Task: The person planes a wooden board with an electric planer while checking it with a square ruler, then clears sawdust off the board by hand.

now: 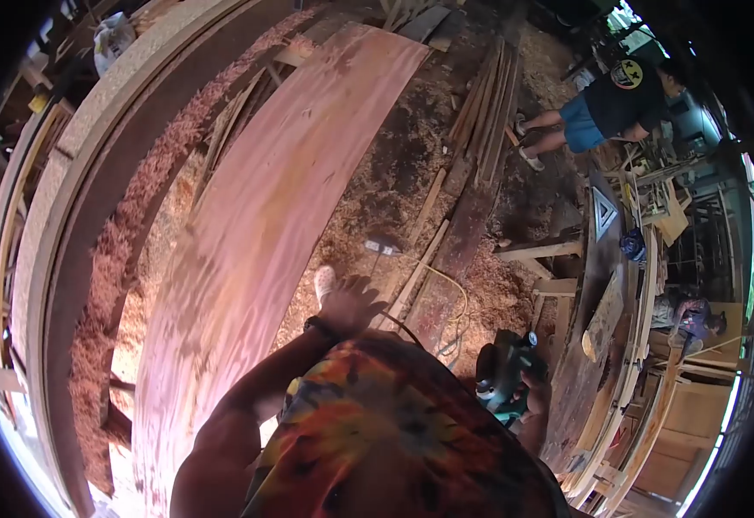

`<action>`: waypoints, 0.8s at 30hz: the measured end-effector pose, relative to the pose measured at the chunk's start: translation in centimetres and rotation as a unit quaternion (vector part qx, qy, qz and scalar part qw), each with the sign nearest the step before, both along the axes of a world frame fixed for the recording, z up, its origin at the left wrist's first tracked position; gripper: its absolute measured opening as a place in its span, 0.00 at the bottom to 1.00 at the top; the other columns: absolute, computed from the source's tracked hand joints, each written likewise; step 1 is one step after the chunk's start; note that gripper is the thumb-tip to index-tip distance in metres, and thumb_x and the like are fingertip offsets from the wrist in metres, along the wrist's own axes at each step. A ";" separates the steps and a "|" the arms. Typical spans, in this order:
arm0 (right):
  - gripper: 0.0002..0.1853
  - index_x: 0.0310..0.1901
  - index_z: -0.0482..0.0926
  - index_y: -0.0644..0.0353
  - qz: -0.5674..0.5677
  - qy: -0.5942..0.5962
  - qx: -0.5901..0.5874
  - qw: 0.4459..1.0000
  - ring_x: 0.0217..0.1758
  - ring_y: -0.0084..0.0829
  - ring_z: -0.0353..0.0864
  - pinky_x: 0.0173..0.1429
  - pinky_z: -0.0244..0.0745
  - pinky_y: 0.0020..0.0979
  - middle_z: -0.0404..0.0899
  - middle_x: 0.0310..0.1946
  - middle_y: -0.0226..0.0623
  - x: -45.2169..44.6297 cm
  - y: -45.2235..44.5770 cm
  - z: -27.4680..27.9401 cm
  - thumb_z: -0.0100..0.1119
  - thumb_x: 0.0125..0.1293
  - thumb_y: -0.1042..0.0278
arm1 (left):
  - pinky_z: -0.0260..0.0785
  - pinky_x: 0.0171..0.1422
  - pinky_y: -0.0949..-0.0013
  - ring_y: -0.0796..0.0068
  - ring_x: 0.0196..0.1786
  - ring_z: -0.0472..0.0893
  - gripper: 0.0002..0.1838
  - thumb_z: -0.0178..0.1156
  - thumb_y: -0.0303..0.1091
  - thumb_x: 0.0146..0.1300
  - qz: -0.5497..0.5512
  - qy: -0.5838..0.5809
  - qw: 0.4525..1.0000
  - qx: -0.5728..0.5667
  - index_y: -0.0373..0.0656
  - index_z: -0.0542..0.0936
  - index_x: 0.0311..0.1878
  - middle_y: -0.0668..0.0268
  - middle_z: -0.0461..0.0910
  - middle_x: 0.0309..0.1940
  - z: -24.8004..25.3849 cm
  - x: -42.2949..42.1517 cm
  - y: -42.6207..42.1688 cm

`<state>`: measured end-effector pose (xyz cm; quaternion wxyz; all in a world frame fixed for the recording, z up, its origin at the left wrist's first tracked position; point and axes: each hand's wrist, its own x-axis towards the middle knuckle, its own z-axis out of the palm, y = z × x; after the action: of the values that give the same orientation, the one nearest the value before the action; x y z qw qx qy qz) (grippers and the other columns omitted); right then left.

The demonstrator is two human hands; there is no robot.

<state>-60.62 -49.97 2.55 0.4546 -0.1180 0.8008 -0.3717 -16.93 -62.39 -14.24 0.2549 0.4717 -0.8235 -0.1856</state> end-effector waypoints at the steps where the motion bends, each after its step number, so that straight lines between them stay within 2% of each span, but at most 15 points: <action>1: 0.10 0.47 0.80 0.58 -0.031 -0.020 0.003 0.999 0.15 0.27 0.71 0.19 0.71 0.32 0.73 0.22 0.30 -0.2 0.0 -0.2 0.67 0.68 0.68 | 0.72 0.62 0.46 0.49 0.62 0.76 0.19 0.66 0.44 0.64 0.016 0.009 1.000 0.001 0.41 0.83 0.51 0.52 0.80 0.57 0.4 0.0 -1.8; 3: 0.07 0.45 0.80 0.57 -0.080 -0.061 0.000 0.995 0.15 0.28 0.71 0.20 0.71 0.34 0.72 0.22 0.30 -1.3 -0.9 -1.3 0.66 0.69 0.68 | 0.67 0.69 0.43 0.44 0.65 0.74 0.22 0.67 0.45 0.64 0.043 0.032 0.998 0.032 0.37 0.82 0.52 0.47 0.76 0.62 2.0 0.2 -5.4; 6: 0.05 0.42 0.79 0.56 -0.101 -0.038 0.008 0.994 0.17 0.29 0.72 0.20 0.71 0.35 0.71 0.22 0.30 0.6 -3.8 0.0 0.65 0.70 0.68 | 0.64 0.73 0.40 0.42 0.68 0.71 0.24 0.69 0.46 0.62 0.062 0.033 0.997 -0.042 0.36 0.82 0.54 0.46 0.74 0.65 1.9 0.9 -11.4; 7: 0.05 0.44 0.78 0.55 -0.121 -0.056 0.014 0.991 0.17 0.29 0.72 0.20 0.72 0.36 0.71 0.21 0.30 0.2 -4.2 -0.2 0.64 0.70 0.68 | 0.60 0.76 0.38 0.40 0.71 0.70 0.27 0.69 0.46 0.61 0.068 0.035 0.996 -0.046 0.35 0.81 0.56 0.44 0.73 0.66 1.9 1.0 -13.1; 10: 0.09 0.46 0.76 0.53 -0.111 -0.042 -0.002 0.993 0.18 0.29 0.71 0.23 0.73 0.40 0.68 0.22 0.29 0.3 -5.9 -0.3 0.66 0.71 0.64 | 0.57 0.77 0.36 0.40 0.72 0.69 0.28 0.69 0.47 0.61 0.060 0.010 0.997 -0.051 0.36 0.81 0.58 0.44 0.73 0.67 1.8 1.6 -17.6; 14: 0.10 0.48 0.76 0.53 -0.131 -0.049 0.011 0.990 0.19 0.29 0.71 0.23 0.73 0.41 0.68 0.21 0.28 0.2 -9.4 0.6 0.66 0.71 0.62 | 0.54 0.78 0.31 0.39 0.73 0.67 0.27 0.68 0.44 0.62 0.075 0.003 0.996 -0.044 0.36 0.81 0.59 0.44 0.72 0.68 1.1 1.5 -21.6; 15: 0.10 0.48 0.76 0.53 -0.133 -0.053 0.016 0.990 0.19 0.29 0.71 0.24 0.73 0.41 0.68 0.21 0.28 0.3 -10.8 0.9 0.66 0.71 0.62 | 0.51 0.79 0.30 0.38 0.75 0.65 0.29 0.67 0.44 0.62 0.076 0.000 0.997 -0.001 0.36 0.79 0.63 0.44 0.69 0.71 1.9 1.7 -22.5; 18: 0.10 0.47 0.77 0.54 -0.110 -0.047 0.021 0.993 0.19 0.29 0.71 0.23 0.73 0.41 0.68 0.20 0.30 0.1 -16.3 0.9 0.66 0.71 0.61 | 0.49 0.80 0.30 0.37 0.78 0.61 0.34 0.66 0.46 0.63 0.130 -0.023 0.991 -0.014 0.37 0.75 0.68 0.43 0.65 0.74 1.6 1.7 -25.7; 19: 0.10 0.47 0.77 0.54 -0.103 -0.040 0.030 0.993 0.19 0.29 0.71 0.23 0.73 0.41 0.68 0.20 0.30 -0.2 -18.4 0.7 0.66 0.71 0.62 | 0.46 0.82 0.31 0.36 0.80 0.58 0.39 0.65 0.49 0.64 0.145 -0.010 0.989 0.024 0.36 0.69 0.74 0.40 0.60 0.77 2.2 1.7 -26.9; 22: 0.10 0.47 0.77 0.53 -0.077 -0.033 0.030 0.996 0.18 0.29 0.72 0.22 0.72 0.39 0.69 0.20 0.30 -2.1 -24.8 -0.7 0.66 0.70 0.62 | 0.40 0.84 0.33 0.36 0.82 0.54 0.46 0.66 0.50 0.63 0.187 0.010 0.982 0.024 0.34 0.61 0.78 0.41 0.57 0.79 1.4 1.3 -31.1; 24: 0.11 0.48 0.77 0.53 -0.049 -0.026 0.018 0.998 0.18 0.29 0.72 0.22 0.72 0.38 0.69 0.20 0.30 -3.8 -29.6 -2.2 0.66 0.70 0.62 | 0.38 0.85 0.34 0.38 0.83 0.53 0.49 0.68 0.51 0.61 0.201 0.013 0.979 0.000 0.32 0.59 0.78 0.40 0.56 0.79 1.0 0.8 -33.9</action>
<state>-64.37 -79.57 0.38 0.4586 -0.0609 0.7999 -0.3822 -16.16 -96.34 -13.25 0.2979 0.6251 -0.7084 -0.1367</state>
